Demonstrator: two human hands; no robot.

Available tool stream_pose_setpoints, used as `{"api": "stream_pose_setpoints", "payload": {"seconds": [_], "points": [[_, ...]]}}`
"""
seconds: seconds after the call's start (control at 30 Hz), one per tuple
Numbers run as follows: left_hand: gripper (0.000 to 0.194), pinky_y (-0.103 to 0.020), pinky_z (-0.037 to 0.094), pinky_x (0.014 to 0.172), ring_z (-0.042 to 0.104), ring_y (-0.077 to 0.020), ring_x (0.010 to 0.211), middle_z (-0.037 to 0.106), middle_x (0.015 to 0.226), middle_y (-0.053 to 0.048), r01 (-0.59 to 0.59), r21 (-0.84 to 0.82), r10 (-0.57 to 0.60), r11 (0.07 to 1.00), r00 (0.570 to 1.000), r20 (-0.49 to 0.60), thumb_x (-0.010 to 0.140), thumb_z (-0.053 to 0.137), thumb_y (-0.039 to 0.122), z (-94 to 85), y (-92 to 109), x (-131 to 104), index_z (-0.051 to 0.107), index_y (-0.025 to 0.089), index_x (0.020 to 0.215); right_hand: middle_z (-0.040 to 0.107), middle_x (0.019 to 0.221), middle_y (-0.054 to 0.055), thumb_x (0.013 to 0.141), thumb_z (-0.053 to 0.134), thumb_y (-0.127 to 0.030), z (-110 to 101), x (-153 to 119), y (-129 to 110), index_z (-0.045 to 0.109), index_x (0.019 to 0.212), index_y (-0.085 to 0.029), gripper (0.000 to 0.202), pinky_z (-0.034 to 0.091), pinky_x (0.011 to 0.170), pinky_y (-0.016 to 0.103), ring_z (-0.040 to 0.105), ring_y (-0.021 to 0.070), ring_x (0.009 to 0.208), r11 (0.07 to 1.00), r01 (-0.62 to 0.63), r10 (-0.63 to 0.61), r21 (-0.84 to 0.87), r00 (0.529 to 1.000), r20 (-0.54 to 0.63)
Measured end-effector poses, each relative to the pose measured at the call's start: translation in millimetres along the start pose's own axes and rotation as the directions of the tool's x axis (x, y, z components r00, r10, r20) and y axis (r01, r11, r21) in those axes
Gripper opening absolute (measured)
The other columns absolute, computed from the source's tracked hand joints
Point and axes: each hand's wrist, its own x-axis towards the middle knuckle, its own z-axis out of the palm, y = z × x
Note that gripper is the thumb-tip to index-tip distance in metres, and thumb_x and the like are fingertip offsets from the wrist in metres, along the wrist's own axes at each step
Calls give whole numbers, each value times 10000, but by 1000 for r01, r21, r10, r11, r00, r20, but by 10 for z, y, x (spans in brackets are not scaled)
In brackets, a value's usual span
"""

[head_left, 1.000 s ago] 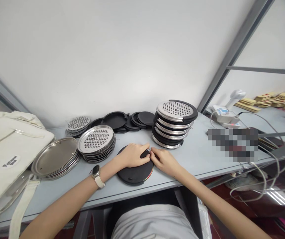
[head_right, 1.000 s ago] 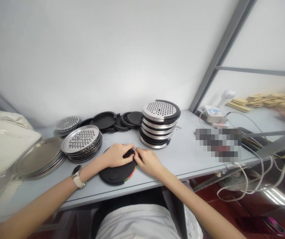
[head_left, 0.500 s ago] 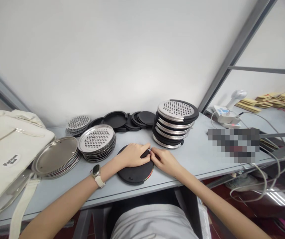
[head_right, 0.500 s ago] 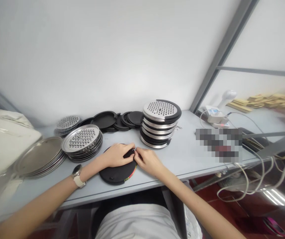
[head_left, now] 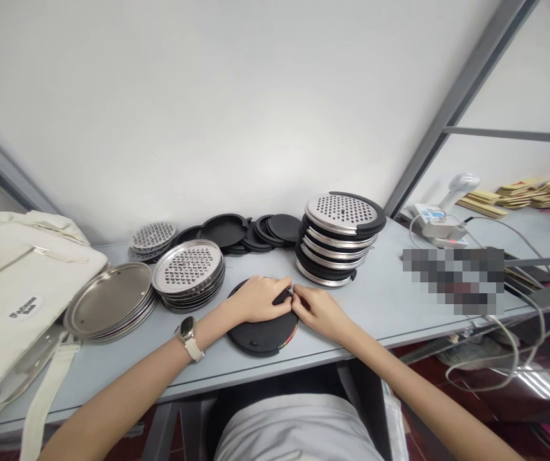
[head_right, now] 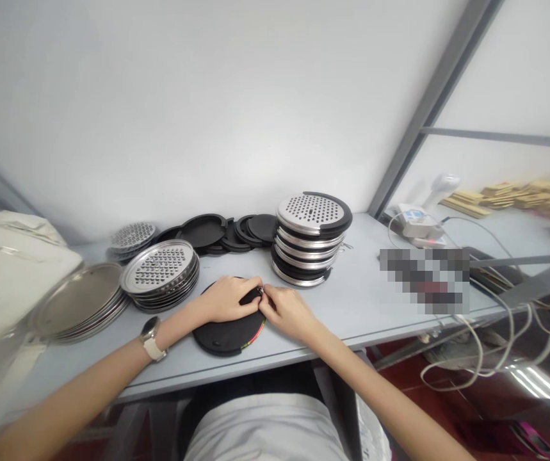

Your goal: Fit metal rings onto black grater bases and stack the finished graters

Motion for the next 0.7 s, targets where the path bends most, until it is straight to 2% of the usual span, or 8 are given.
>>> {"api": "stream_pose_setpoints", "payload": {"seconds": [0.7], "points": [[160, -276, 407, 612, 621, -197, 682, 646, 773, -18, 12, -20, -12, 1000, 1000, 17, 885, 450, 358, -27, 20, -3, 503, 210, 915, 469, 548, -33, 855, 413, -185, 18, -5, 12, 475, 697, -198, 170, 247, 513, 233, 394, 104, 473, 1000, -3, 3, -6, 1000, -9]]}}
